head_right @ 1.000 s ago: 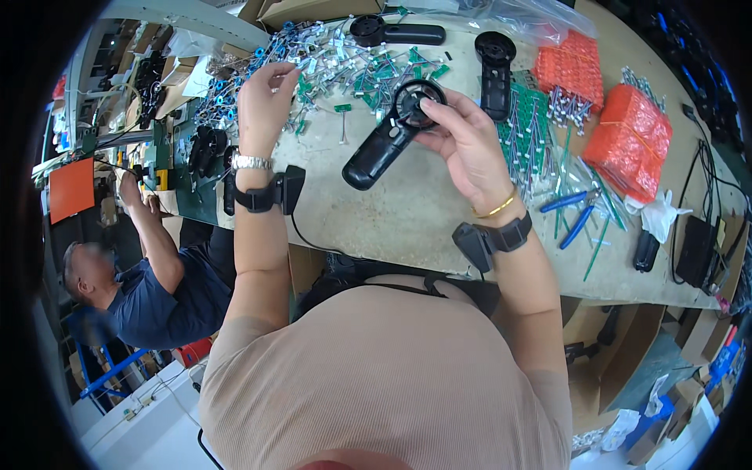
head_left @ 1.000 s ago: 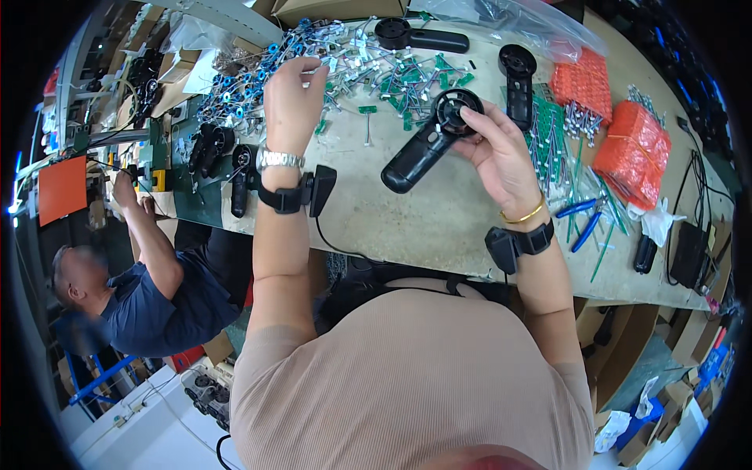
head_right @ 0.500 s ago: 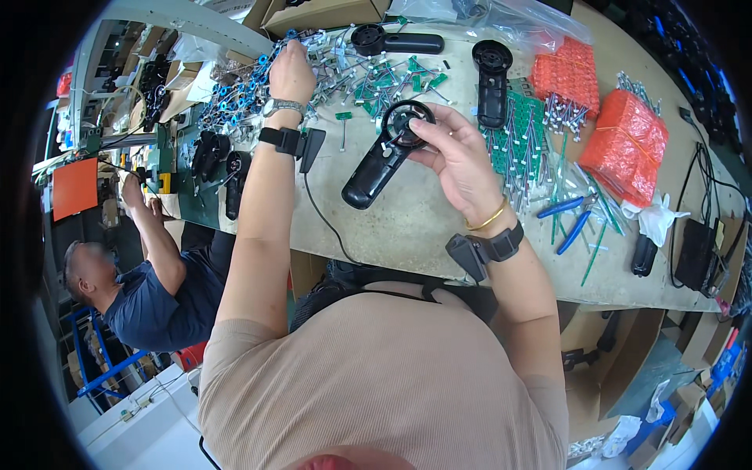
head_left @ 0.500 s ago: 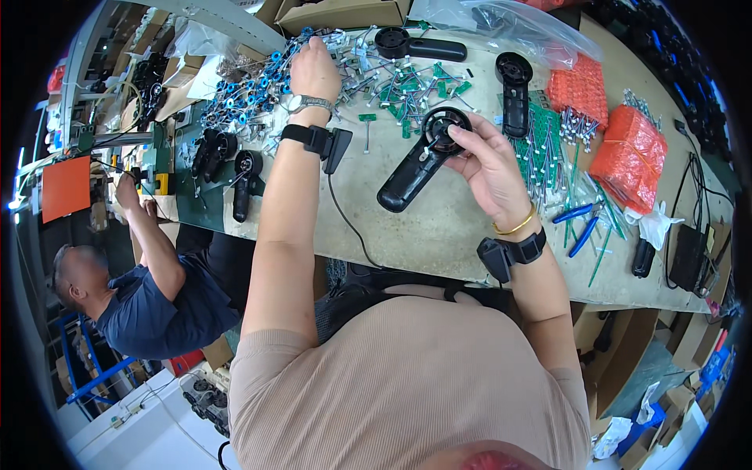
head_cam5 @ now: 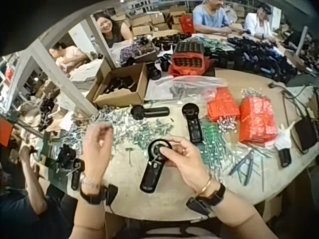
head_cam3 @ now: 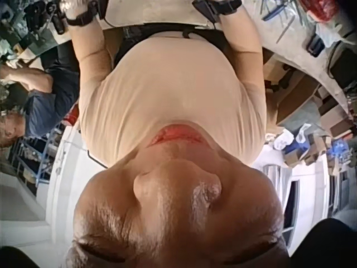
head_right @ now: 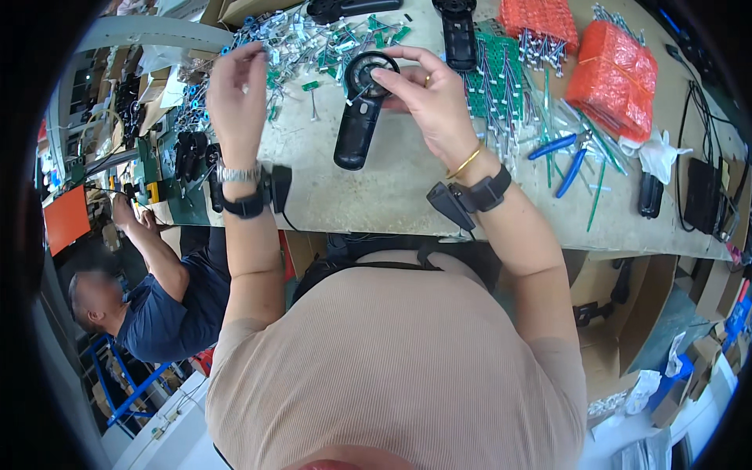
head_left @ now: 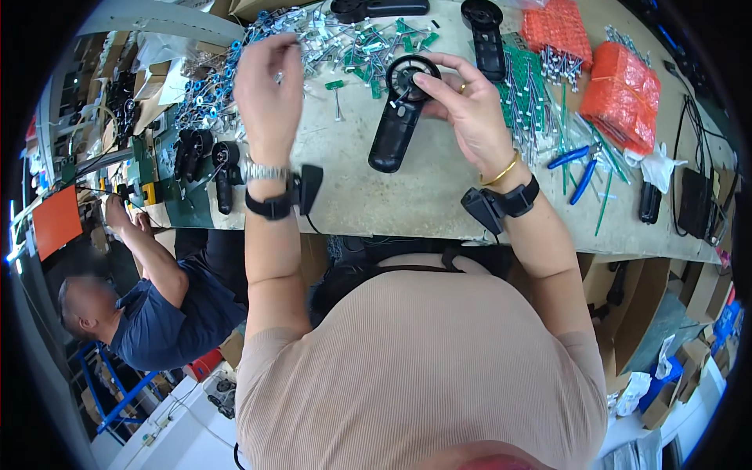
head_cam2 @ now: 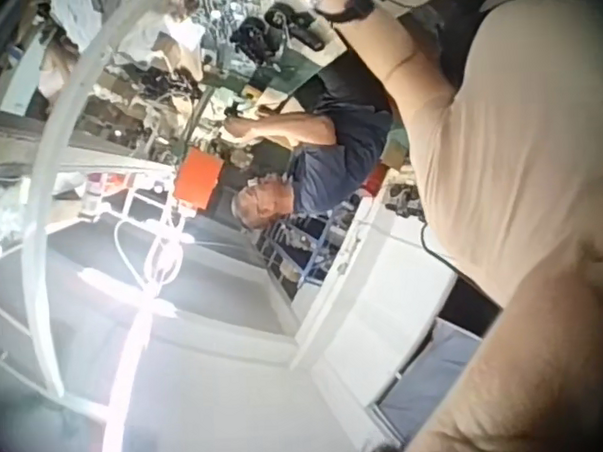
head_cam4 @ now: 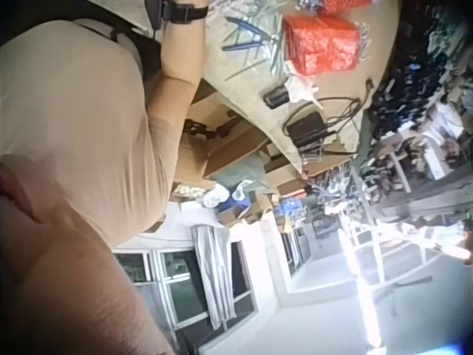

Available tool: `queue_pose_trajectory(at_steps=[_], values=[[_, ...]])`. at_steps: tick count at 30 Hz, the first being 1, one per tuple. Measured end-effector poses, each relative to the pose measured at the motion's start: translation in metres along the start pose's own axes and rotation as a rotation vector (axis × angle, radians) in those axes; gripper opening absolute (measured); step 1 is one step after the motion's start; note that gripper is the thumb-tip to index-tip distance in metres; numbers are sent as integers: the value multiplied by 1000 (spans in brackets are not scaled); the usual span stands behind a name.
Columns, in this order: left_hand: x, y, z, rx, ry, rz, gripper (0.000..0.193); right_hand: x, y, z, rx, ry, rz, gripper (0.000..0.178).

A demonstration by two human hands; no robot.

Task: Assembling plastic mechanical components by hand at a factory workbench.

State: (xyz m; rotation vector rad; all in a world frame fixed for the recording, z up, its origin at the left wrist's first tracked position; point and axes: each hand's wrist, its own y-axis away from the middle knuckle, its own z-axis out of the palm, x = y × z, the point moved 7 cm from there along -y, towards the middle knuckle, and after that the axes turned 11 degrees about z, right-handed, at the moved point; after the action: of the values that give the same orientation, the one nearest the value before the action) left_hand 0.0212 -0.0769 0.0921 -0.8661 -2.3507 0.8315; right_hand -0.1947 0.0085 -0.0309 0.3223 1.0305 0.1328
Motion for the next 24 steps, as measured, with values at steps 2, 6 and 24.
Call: queue_pose_trajectory(at_steps=[2,6,24], values=[[28,14,15,-88,475,-164,21,-1,0,-2,14,12,-7,35],[88,22,25,-178,530,27,25,-7,3,-4,10,77,-93,35],[107,22,38,-166,99,325,26,-10,6,0,-96,60,-117,37]])
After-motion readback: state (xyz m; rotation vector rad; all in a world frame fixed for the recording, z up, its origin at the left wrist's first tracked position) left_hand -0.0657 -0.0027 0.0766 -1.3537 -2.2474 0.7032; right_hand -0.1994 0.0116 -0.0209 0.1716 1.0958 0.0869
